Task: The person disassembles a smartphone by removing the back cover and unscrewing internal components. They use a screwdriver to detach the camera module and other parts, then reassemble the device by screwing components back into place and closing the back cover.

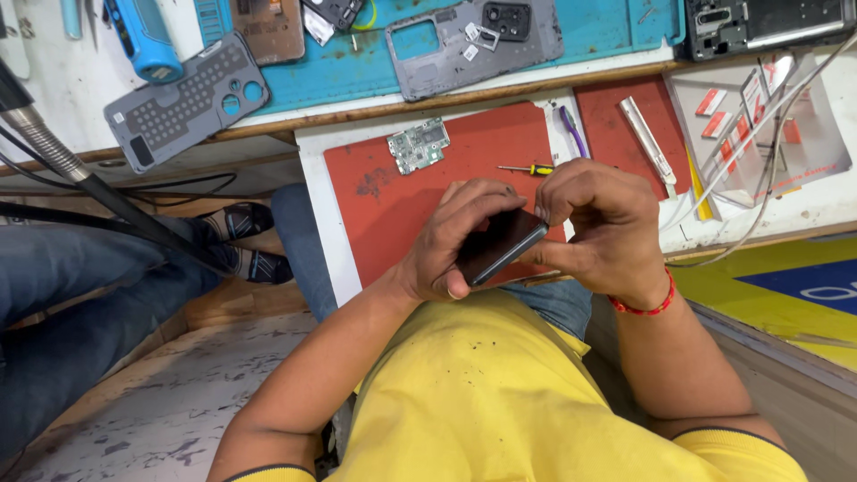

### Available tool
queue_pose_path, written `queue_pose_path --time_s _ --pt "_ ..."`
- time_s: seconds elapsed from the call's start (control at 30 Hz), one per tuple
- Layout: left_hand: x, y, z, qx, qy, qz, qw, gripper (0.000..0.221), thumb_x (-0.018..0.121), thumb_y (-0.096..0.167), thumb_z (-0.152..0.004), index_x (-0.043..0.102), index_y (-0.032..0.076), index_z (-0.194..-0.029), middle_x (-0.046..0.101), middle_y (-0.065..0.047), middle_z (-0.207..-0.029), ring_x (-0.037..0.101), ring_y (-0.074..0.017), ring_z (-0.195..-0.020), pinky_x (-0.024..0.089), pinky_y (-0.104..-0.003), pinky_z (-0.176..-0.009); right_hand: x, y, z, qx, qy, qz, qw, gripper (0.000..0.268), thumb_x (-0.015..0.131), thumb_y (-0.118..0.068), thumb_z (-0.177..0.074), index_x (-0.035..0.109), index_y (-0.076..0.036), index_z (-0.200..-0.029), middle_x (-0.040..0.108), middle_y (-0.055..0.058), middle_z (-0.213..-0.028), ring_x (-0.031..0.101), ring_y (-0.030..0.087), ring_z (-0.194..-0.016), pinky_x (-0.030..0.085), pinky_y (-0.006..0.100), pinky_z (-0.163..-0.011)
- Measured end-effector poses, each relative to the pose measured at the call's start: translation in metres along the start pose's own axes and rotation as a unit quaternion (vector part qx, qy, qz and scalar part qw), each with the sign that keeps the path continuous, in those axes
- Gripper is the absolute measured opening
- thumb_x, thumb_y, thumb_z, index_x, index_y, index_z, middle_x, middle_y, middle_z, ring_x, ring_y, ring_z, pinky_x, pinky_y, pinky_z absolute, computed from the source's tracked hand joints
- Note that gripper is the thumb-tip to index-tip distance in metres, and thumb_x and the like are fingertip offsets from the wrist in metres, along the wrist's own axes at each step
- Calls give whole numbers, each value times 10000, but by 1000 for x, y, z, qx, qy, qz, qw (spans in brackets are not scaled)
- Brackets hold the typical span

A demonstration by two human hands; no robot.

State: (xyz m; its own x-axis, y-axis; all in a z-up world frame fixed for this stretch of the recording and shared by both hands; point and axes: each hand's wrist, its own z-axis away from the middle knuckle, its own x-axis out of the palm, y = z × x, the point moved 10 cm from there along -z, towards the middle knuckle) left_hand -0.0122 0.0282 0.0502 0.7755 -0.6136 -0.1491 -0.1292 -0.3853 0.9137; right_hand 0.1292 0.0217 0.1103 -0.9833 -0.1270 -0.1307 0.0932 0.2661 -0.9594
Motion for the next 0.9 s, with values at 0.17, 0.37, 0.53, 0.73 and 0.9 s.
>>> queue_pose_path --time_s 0.17,0.37,0.53,0.73,0.9 --pt "0 3 2 4 13 -1 1000 1132 240 959 -854 593 11 -1360 646 -127 -1256 619 -246 -1099 433 -366 -994 5 2 1 14 -5 -36 999 394 920 47 -695 579 -27 -878 619 53 -923 622 138 -860 512 255 -734" --pt "0 8 1 12 -4 -21 1000 1159 213 976 -825 588 27 -1375 649 -113 -1253 625 -233 -1120 389 -357 -1009 12 -5 -2 -3 -47 -37 998 435 939 17 -642 556 -33 -841 592 48 -862 588 151 -838 472 276 -715" --pt "2 3 -1 -24 -39 -8 999 1156 209 979 -841 575 21 -1374 632 -121 -1268 614 -240 -1118 378 -357 -994 9 -15 -5 -4 -56 46 997 380 887 44 -684 550 -43 -836 596 41 -857 608 171 -789 499 285 -698" --pt "3 6 -9 -12 -38 8 999 1097 248 943 -892 537 19 -1408 619 -122 -1267 612 -260 -1101 392 -370 -952 4 -35 -19 -29 -92 199 975 423 952 -86 -645 581 -52 -844 617 61 -876 644 227 -807 516 322 -719" --pt "4 7 -19 -39 -14 35 999 1040 255 924 -919 552 46 -1390 622 -101 -1227 616 -259 -1095 434 -370 -912 11 -57 -29 -74 -108 281 951 467 987 -166 -625 606 -44 -867 605 85 -878 623 259 -829 507 371 -707"
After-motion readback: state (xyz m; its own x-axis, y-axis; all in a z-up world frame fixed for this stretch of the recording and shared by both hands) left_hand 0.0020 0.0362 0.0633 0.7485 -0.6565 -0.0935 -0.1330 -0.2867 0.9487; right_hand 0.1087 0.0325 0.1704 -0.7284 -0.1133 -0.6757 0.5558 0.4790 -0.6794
